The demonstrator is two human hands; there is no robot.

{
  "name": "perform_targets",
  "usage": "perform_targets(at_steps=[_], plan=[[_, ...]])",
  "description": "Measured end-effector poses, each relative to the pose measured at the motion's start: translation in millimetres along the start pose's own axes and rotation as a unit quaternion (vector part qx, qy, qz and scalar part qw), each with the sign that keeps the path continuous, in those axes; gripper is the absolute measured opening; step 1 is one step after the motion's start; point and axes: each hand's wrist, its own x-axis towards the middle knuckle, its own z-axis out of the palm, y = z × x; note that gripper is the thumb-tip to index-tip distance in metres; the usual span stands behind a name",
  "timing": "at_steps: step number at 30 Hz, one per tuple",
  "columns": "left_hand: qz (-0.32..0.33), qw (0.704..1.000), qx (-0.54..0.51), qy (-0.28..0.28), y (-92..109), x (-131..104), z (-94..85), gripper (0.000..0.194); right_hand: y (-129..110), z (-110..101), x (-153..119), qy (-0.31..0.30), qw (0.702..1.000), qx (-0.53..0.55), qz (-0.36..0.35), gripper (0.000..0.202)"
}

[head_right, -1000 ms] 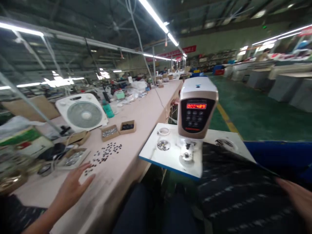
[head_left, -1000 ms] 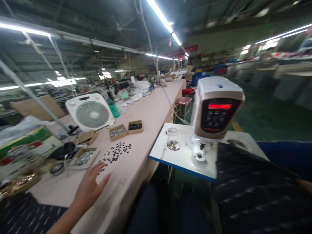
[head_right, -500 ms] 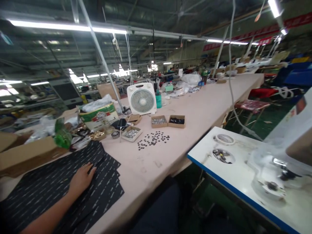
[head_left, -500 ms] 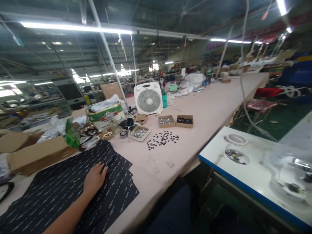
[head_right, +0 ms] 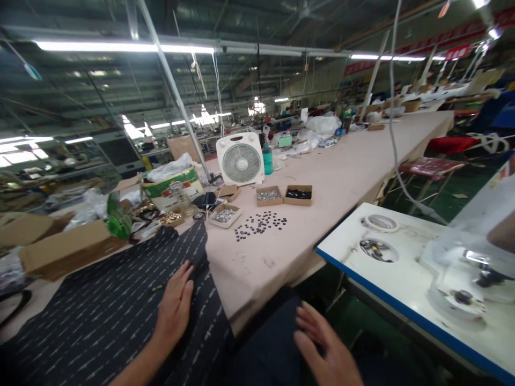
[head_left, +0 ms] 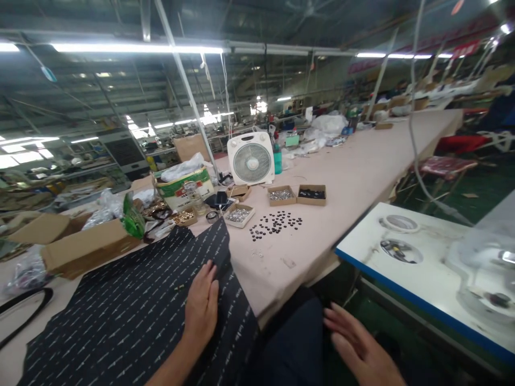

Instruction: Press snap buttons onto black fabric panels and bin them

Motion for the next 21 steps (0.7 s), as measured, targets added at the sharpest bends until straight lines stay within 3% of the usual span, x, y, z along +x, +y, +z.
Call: perform_targets(at_steps=[4, 7, 9, 12, 14, 16, 17, 21], plan=[[0.148, 0.985, 0.042, -0.077, 59.7, -26.6, 9.8, 0.053, -42.9, 71.0, 23.5, -0.142, 0.987, 0.071, -0.017, 0.079], [0.237, 0.962, 0.034, -0.132, 78.0, -29.5, 2.5, 0.057, -65.5, 90.2, 40.6, -0.133, 0.988, 0.075, -0.018, 0.055], [0.246, 0.964, 0.033, -0.091, 77.3, -18.3, -9.8, 0.057, -67.5, 77.0, 45.0, -0.103, 0.989, 0.101, -0.022, 0.034], [0.222, 0.973, 0.063, 0.006, 65.4, 15.5, -27.5, 0.072, -62.3, 33.8, 41.4, -0.044, 0.991, 0.121, -0.023, 0.023], [0.226, 0.970, 0.091, -0.003, 56.3, 42.6, -28.6, 0.092, -60.1, 4.0, 34.1, -0.036, 0.991, 0.128, -0.003, 0.025], [0.245, 0.961, 0.097, -0.080, 50.9, 66.0, -17.5, 0.104, -58.6, -19.4, 26.4, -0.042, 0.990, 0.128, 0.028, 0.028], [0.254, 0.954, 0.089, -0.136, 50.4, 74.6, -8.2, 0.098, -57.0, -28.5, 23.4, -0.044, 0.991, 0.123, 0.042, 0.029], [0.220, 0.905, 0.015, -0.364, 65.0, 86.1, 34.2, 0.033, -39.1, -59.5, 21.8, -0.021, 0.993, 0.093, 0.073, 0.039]])
